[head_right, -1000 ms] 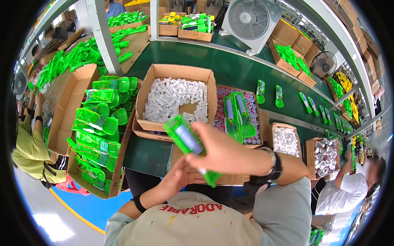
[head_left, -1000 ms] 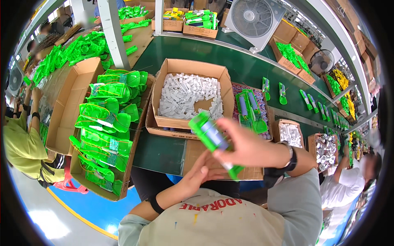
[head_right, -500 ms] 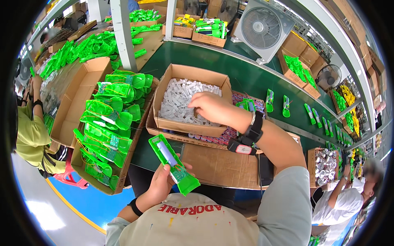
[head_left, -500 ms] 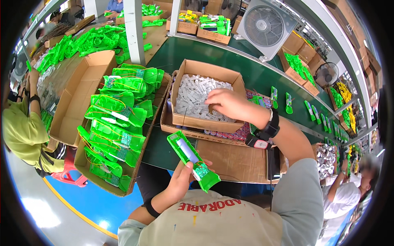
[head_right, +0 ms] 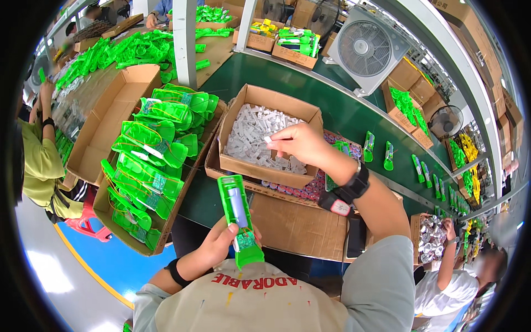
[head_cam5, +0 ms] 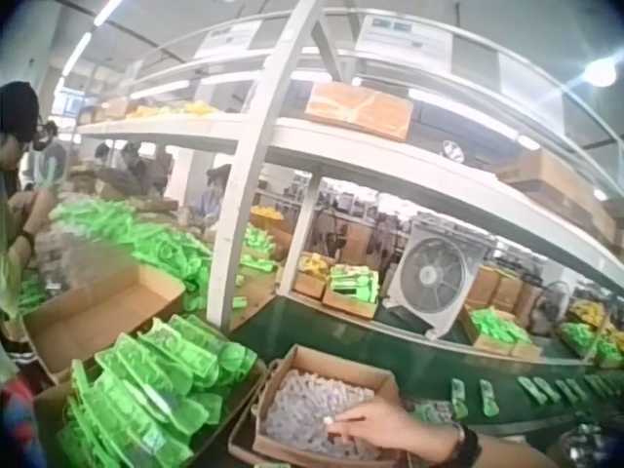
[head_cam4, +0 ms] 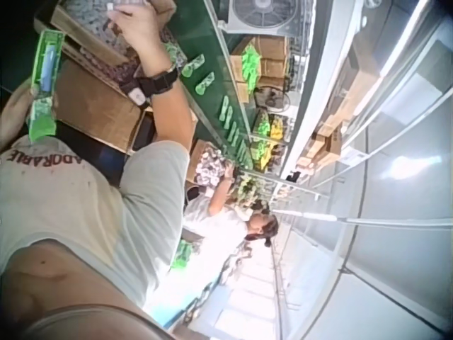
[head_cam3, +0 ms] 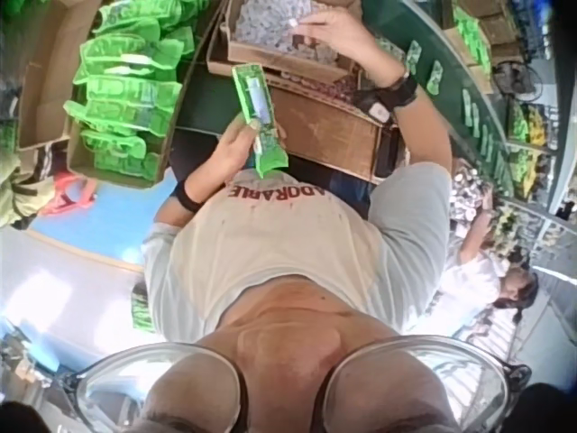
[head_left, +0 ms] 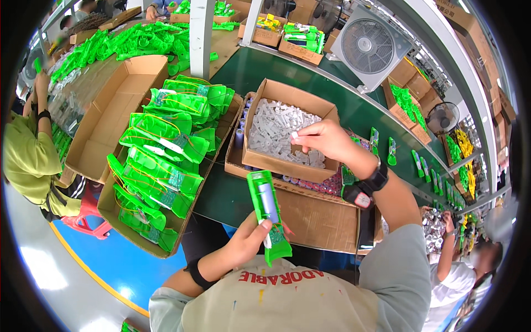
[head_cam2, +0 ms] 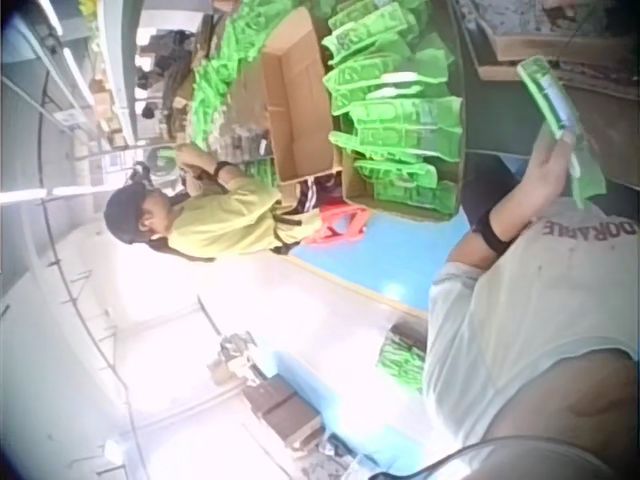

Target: Assembling green plastic handheld devices by inserting batteries and internal components.

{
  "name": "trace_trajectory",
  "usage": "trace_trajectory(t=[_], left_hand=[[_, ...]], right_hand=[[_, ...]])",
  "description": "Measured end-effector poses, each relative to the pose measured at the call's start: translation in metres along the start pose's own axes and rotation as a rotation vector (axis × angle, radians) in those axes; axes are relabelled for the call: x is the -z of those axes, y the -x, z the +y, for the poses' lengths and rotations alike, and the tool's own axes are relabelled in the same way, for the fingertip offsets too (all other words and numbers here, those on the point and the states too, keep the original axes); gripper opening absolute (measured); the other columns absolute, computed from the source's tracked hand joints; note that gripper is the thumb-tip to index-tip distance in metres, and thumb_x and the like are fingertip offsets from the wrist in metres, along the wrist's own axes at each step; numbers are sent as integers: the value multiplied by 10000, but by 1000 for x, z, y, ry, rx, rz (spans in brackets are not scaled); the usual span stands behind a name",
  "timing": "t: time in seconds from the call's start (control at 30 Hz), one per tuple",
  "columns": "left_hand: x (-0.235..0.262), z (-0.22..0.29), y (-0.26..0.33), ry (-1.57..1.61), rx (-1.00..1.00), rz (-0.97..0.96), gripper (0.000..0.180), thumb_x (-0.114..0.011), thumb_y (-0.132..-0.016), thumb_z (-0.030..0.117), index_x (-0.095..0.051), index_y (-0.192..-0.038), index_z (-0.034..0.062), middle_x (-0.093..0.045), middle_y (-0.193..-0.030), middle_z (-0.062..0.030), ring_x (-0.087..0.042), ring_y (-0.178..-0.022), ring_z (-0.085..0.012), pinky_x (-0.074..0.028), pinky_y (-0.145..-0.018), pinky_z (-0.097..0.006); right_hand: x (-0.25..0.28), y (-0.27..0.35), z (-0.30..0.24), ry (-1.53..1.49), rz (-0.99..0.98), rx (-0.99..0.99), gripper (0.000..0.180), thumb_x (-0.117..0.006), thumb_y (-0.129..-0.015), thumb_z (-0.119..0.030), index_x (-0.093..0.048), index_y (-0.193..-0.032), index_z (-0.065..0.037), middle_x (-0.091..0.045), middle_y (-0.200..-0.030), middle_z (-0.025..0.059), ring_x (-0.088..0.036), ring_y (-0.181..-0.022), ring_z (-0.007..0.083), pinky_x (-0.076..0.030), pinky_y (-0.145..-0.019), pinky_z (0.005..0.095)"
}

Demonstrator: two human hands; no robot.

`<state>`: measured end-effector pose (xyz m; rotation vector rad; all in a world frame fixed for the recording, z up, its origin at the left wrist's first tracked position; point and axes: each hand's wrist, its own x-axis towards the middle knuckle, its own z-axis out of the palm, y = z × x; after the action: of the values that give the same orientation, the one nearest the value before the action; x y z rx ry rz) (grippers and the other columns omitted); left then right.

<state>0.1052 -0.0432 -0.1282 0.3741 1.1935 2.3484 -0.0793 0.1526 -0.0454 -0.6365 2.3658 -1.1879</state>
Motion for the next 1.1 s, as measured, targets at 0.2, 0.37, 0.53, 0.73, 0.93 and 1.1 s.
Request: trace_trajectory(t=[0.2,0.37,0.53,0.73,0.93,1.1], left_hand=[[-3,5,-5,-71,23,-65,507,-377,-905,348,-256,-1257,4,-536,-964,-177,-568,-864,-257,-464,-763,-372],[-6,1,-4,7,30,-22,535,-392,-896,374,-261,-1256,1,-539,-963,-173,-571,-863,-257,-465,-760,-371],[-4,-3,-3,-59,14,2,557,-396,-892,390,-257,-1254,-9,-538,-962,-172,-571,-869,-255,-464,-766,-370],[-5,-7,-2,-78,17,7,540,-374,-901,371,-243,-1259,-11,-532,-965,-174,-572,-866,-253,-466,-768,-367],[-4,-9,-1,-68,24,21,525,-364,-909,350,-235,-1258,-21,-533,-960,-177,-575,-861,-252,-467,-763,-360],[-4,-7,0,-63,27,25,514,-359,-912,338,-235,-1256,-25,-533,-959,-178,-574,-863,-249,-467,-765,-358]], right_hand=[[-4,26,-9,-105,63,-5,222,-543,-846,-93,-574,-1029,30,-621,-834,63,-580,-667,107,-477,-603,235],[0,19,15,-261,249,167,266,-496,-863,-59,-495,-1113,34,-593,-958,58,-581,-835,145,-492,-724,267],[4,16,15,550,107,189,164,-605,-739,-78,-607,-888,-9,-612,-823,123,-597,-787,242,-465,-672,318],[-6,6,19,774,-57,3,196,-647,-688,-149,-613,-819,-8,-602,-797,158,-581,-742,309,-456,-656,375],[-9,-1,28,857,30,32,195,-668,-679,-164,-611,-796,-20,-603,-761,162,-584,-738,320,-462,-641,385],[-4,-4,32,604,-40,-38,205,-672,-680,-165,-602,-793,-8,-609,-760,146,-591,-707,290,-461,-613,363]])
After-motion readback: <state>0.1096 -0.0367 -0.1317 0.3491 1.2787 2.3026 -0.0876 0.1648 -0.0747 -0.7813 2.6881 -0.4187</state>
